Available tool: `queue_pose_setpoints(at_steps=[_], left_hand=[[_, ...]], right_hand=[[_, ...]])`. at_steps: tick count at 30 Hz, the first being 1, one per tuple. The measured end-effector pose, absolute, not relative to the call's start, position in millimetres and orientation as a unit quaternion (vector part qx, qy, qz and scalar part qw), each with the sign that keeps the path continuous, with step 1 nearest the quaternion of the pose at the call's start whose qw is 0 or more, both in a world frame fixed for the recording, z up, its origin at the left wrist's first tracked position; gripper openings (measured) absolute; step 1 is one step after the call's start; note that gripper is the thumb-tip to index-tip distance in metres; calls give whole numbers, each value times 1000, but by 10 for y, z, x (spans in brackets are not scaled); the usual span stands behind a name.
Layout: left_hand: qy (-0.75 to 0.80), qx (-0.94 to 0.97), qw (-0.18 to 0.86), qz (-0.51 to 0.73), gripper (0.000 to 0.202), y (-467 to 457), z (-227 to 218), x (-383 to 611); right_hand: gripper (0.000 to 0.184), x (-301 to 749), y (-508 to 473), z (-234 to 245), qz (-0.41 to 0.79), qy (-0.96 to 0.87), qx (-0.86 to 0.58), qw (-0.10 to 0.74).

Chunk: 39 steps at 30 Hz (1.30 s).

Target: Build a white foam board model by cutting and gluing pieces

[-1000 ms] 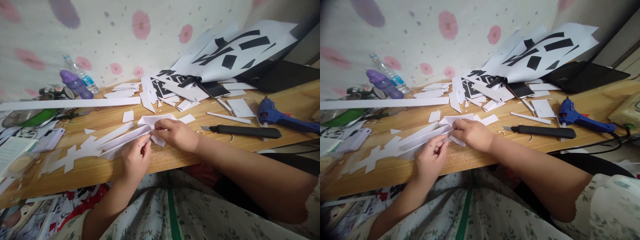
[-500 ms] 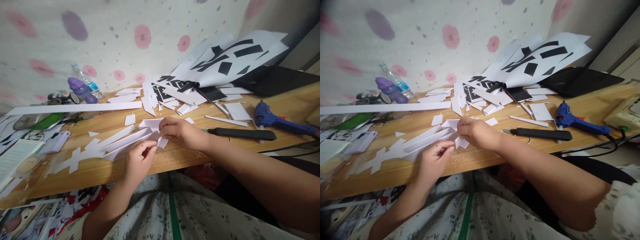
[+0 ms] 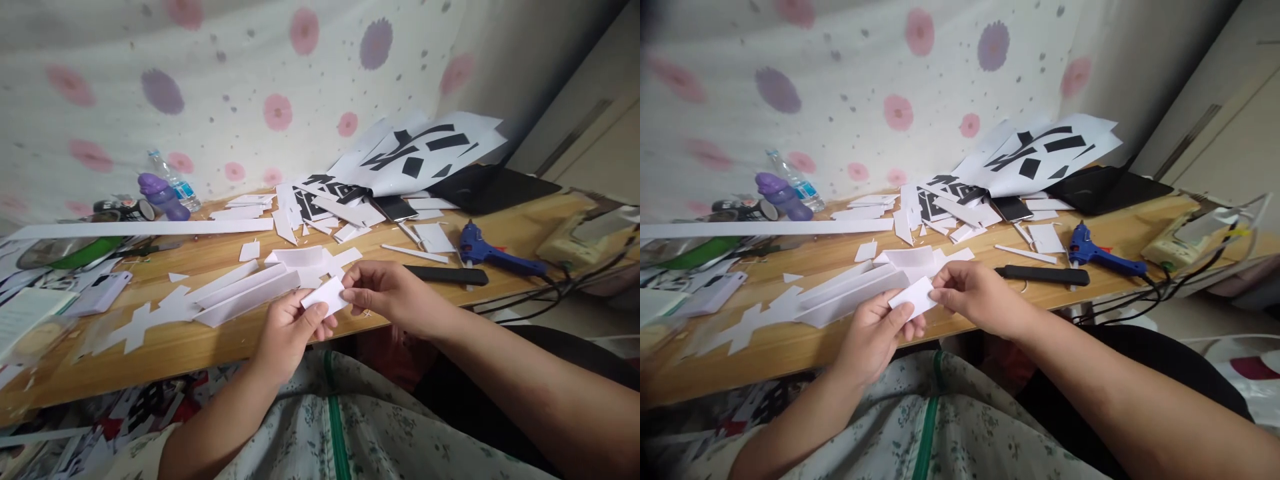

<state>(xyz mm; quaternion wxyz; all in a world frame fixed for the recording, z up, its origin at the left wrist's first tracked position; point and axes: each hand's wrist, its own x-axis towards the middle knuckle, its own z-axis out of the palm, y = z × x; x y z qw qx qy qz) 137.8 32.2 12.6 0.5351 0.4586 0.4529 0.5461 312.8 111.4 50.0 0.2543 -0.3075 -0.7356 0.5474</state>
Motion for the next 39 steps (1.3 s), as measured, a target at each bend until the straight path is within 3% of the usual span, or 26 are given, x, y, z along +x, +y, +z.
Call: queue_pose_setpoints(at_steps=[2, 5, 8, 12, 18, 24, 27, 33, 39], left_hand=[[480, 444, 513, 556, 29, 327, 87, 1473], [477, 432, 514, 568, 30, 351, 71, 1568], [479, 431, 517, 564, 27, 391, 97, 1617], [492, 454, 501, 548, 24, 489, 117, 1651], [513, 477, 473, 534, 20, 748, 175, 1656], [544, 647, 306, 439, 25, 1007, 272, 1570], [532, 695, 235, 422, 28, 1103, 247, 1559], [484, 747, 158, 428, 23, 1144, 164, 1546], [476, 775, 110, 401, 20, 1113, 176, 1488]], right_hand=[[28, 3361, 1166, 467, 423, -804, -340, 244], [30, 3804, 1334, 343, 103, -877, -429, 192], [32, 4170, 1485, 174, -21, -887, -455, 75], [37, 4285, 1537, 72, -33, -891, -452, 15], [26, 4129, 1559, 152, -8, -865, -502, -22], [28, 4036, 1321, 411, 191, -817, -501, 211], [34, 3907, 1129, 478, 239, -825, -438, 265], [40, 3672, 1029, 391, 218, -854, -438, 177], [28, 3520, 1062, 374, 188, -865, -448, 129]])
